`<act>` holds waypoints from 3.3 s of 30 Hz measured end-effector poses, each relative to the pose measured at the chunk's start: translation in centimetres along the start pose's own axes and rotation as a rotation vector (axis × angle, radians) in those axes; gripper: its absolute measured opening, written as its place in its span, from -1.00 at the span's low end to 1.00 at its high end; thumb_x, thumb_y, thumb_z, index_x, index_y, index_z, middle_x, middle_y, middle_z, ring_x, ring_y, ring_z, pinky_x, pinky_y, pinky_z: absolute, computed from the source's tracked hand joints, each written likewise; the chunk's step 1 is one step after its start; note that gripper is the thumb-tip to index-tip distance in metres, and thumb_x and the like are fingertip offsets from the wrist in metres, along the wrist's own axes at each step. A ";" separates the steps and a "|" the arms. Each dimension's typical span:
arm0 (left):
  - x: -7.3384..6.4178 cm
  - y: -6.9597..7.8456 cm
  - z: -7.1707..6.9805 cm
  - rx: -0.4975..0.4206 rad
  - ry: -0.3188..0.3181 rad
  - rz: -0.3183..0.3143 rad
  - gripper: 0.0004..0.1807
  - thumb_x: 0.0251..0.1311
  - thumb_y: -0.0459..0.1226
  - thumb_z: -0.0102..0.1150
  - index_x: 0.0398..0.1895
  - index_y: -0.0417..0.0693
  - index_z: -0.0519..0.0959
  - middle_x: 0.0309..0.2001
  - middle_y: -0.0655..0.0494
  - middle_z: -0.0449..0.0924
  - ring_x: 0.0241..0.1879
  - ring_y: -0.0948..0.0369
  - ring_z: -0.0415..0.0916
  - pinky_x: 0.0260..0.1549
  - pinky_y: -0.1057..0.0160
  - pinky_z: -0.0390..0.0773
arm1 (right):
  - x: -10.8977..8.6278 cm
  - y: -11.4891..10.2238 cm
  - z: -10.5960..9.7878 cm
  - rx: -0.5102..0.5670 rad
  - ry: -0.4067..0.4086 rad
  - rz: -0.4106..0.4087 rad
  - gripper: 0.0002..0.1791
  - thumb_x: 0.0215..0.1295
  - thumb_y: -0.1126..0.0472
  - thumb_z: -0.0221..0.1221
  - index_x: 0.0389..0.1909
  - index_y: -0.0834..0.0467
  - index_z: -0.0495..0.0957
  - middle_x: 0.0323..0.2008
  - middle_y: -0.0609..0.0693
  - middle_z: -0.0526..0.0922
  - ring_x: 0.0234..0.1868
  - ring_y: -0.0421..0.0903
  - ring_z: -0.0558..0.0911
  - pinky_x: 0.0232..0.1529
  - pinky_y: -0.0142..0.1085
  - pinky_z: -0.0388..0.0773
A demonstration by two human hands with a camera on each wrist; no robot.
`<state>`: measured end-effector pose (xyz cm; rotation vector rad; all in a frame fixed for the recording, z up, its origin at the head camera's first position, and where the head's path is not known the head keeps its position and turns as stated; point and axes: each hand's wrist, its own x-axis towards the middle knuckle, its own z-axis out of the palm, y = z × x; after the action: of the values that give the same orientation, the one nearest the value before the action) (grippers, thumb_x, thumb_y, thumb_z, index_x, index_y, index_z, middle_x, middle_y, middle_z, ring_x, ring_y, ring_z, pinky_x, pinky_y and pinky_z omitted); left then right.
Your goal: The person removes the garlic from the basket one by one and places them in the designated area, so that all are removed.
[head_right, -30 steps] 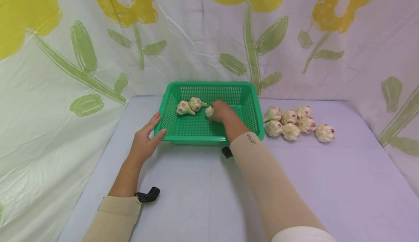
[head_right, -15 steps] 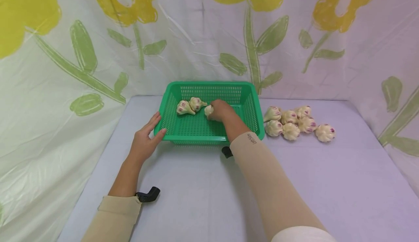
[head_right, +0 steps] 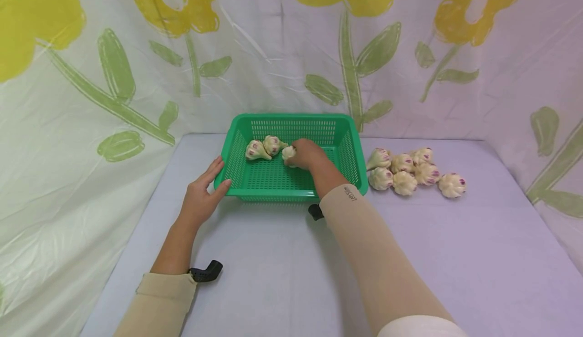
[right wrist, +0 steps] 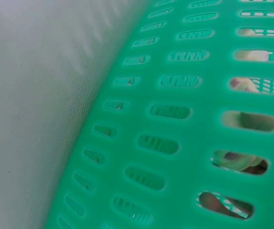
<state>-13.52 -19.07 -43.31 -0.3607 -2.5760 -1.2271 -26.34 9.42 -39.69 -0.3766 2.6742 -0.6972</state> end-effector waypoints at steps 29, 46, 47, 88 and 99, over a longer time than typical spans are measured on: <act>0.0 0.1 0.0 -0.006 -0.005 0.003 -0.33 0.36 -0.02 0.14 0.45 -0.10 0.30 0.50 0.16 0.18 0.49 0.16 0.12 0.38 0.00 0.28 | -0.1 -0.1 -0.1 0.011 0.009 -0.018 -0.26 0.31 -0.04 0.26 0.43 0.15 0.31 0.28 0.17 0.48 0.18 0.13 0.53 0.11 0.00 0.52; 0.1 0.5 -0.2 -0.019 -0.017 -0.018 -0.33 0.37 -0.03 0.12 0.46 -0.07 0.28 0.51 0.19 0.16 0.50 0.18 0.10 0.40 0.00 0.25 | 0.0 -0.4 -0.2 0.031 0.029 -0.058 -0.27 0.25 -0.10 0.30 0.40 0.05 0.38 0.28 0.12 0.50 0.25 0.12 0.48 0.16 0.03 0.50; 0.1 0.5 -0.2 -0.019 -0.017 -0.018 -0.33 0.37 -0.02 0.12 0.46 -0.07 0.28 0.51 0.19 0.16 0.50 0.18 0.10 0.40 0.00 0.25 | 0.0 -0.4 -0.2 0.029 0.032 -0.059 -0.27 0.25 -0.10 0.31 0.39 0.05 0.38 0.28 0.11 0.50 0.26 0.12 0.48 0.17 0.03 0.50; 0.1 0.3 -0.1 -0.023 -0.011 -0.002 -0.33 0.36 -0.03 0.15 0.45 -0.11 0.30 0.50 0.15 0.18 0.49 0.14 0.11 0.39 -0.01 0.26 | -2.7 -1.8 -0.9 -0.045 0.225 -0.394 -0.29 0.32 -0.05 0.24 0.42 0.12 0.32 0.37 0.09 0.43 0.35 0.07 0.44 0.31 -0.03 0.42; 0.1 0.1 0.0 -0.010 0.005 0.005 -0.33 0.36 -0.01 0.14 0.44 -0.09 0.31 0.50 0.16 0.19 0.49 0.17 0.12 0.39 0.02 0.27 | -7.8 -0.2 -2.5 0.078 0.424 -0.448 -0.31 0.30 0.05 0.28 0.42 0.09 0.34 0.37 0.09 0.43 0.33 0.07 0.46 0.26 0.00 0.47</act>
<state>-13.56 -18.99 -43.26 -0.3662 -2.5643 -1.2379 -20.20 12.89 -35.46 -0.9153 2.9677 -1.1151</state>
